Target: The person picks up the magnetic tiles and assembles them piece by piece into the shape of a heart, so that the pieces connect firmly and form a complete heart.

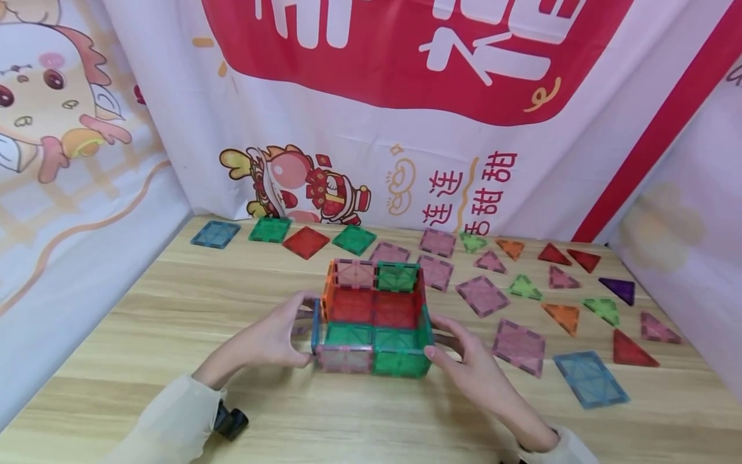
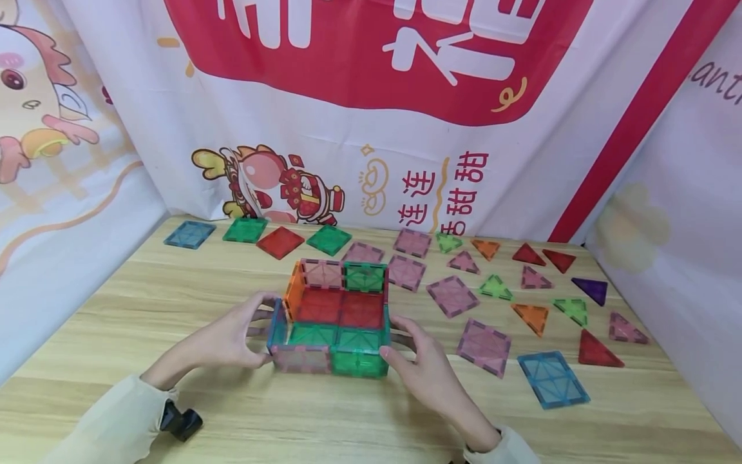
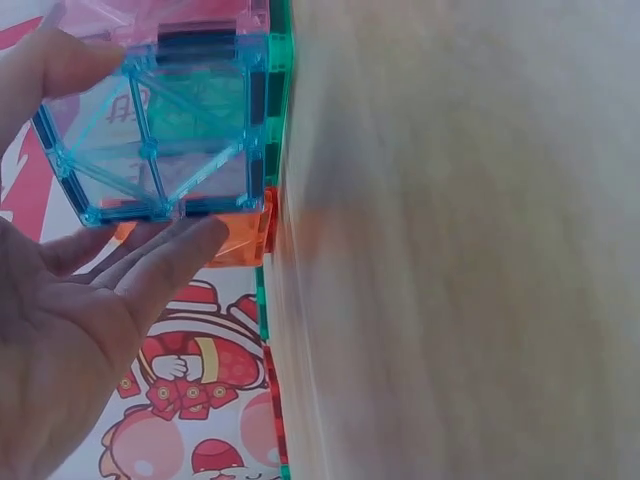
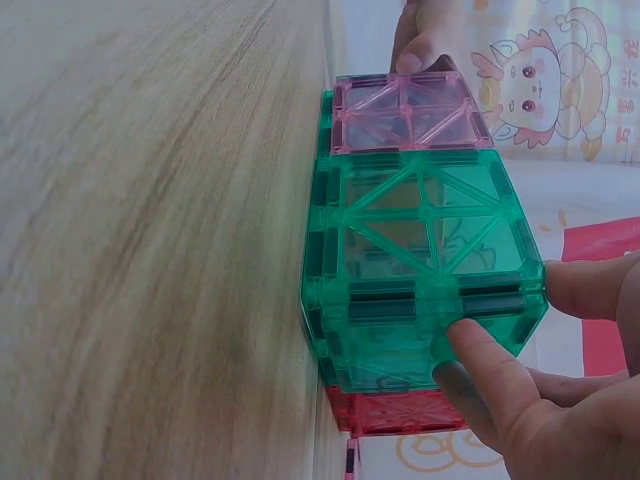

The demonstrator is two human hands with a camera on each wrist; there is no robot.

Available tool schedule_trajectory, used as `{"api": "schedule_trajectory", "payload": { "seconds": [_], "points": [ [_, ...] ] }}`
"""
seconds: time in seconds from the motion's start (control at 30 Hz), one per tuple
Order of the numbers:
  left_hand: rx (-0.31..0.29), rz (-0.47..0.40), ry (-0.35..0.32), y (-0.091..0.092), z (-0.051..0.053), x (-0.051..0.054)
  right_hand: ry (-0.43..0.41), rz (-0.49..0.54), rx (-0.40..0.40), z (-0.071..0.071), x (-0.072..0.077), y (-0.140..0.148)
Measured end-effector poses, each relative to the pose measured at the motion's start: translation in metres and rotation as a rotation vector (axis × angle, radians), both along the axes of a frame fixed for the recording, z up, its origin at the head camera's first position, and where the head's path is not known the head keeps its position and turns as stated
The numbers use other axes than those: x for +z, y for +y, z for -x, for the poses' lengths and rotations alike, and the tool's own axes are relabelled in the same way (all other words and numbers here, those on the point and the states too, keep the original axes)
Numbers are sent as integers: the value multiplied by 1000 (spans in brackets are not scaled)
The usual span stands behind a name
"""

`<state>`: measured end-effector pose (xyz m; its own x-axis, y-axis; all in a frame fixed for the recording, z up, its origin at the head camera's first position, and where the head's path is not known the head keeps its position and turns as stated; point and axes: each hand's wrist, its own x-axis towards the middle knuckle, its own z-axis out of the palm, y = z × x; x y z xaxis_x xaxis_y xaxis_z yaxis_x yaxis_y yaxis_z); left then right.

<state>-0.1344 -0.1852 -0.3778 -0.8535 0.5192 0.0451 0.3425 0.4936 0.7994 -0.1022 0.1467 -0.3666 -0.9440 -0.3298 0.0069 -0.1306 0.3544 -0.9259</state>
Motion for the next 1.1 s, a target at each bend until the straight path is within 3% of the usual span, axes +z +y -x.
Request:
{"api": "schedule_trajectory", "payload": {
  "seconds": [0.23,0.37,0.5,0.6,0.67,0.83,1.1],
  "points": [
    [1,3,22,-1,-2,2,0,-8,-5,0,2,-1],
    [-10,-22,-13,-2,-3,2,8,-3,-1,-1,2,-2],
    [-12,3,28,0,-3,4,39,-8,29,-1,1,0],
    [-2,75,105,3,-2,7,62,-78,74,2,3,2],
    [4,118,116,3,0,8,87,-165,107,8,6,1],
    [13,148,69,1,3,9,148,-370,142,21,14,-6],
    [-1,125,74,5,3,8,175,-445,111,20,12,-4]
  ]
}}
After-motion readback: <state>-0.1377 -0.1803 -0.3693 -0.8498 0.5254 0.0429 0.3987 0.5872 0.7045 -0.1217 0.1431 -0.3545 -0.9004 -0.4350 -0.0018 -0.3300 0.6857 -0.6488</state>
